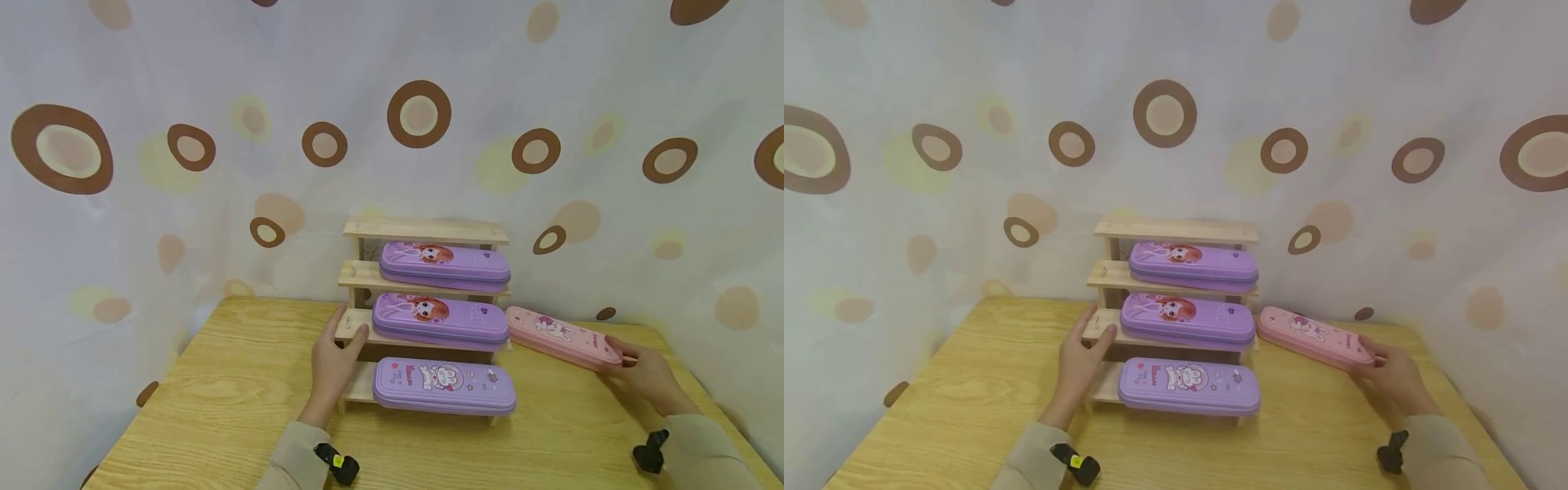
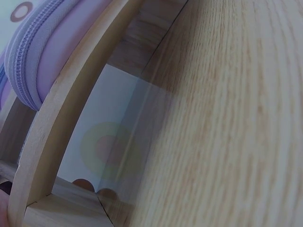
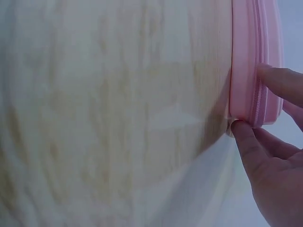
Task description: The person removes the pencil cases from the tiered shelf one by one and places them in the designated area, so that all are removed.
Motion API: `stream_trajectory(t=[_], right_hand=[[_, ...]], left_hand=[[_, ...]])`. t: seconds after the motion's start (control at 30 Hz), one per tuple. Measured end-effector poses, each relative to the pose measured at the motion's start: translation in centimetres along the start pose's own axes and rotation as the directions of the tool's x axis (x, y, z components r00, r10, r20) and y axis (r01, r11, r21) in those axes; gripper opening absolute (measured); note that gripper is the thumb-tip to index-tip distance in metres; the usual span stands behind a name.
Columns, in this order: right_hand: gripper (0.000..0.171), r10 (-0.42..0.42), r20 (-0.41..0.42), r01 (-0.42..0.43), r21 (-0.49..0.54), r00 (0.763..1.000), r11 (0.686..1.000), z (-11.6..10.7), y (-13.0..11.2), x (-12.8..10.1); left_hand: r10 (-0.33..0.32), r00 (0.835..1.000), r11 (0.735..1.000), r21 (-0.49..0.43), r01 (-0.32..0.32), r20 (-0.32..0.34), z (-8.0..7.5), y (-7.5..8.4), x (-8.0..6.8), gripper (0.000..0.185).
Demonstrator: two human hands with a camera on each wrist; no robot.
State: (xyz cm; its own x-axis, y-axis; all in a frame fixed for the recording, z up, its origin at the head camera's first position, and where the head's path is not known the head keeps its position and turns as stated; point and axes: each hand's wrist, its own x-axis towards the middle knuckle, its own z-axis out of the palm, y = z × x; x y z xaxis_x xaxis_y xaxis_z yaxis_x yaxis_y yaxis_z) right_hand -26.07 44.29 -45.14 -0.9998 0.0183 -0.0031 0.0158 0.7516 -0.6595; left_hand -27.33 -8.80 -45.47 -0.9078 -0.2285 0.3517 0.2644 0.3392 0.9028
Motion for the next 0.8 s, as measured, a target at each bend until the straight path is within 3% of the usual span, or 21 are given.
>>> stream_trajectory(t=[0.23,0.47,0.8], right_hand=[[0.083,0.035,0.019,-0.035,0.009,0.999,0.999,0.0,0.2,-0.2],[0.073,-0.045,-0.119,0.046,0.011,0.992,0.999,-0.2,-0.4,-0.9],[0.064,-0.111,-0.22,0.119,0.024,0.969,0.993,-0.4,-3.2,-2.1]], left_hand=[[0.013,1.0,1.0,0.006,-0.013,-0.001,0.0,0.0,0.0,0.062],[0.016,1.0,1.0,0.017,-0.016,-0.009,0.1,-0.2,0.1,0.062],[0.016,1.0,1.0,0.016,-0.016,-0.004,0.1,-0.3,0.2,0.062]])
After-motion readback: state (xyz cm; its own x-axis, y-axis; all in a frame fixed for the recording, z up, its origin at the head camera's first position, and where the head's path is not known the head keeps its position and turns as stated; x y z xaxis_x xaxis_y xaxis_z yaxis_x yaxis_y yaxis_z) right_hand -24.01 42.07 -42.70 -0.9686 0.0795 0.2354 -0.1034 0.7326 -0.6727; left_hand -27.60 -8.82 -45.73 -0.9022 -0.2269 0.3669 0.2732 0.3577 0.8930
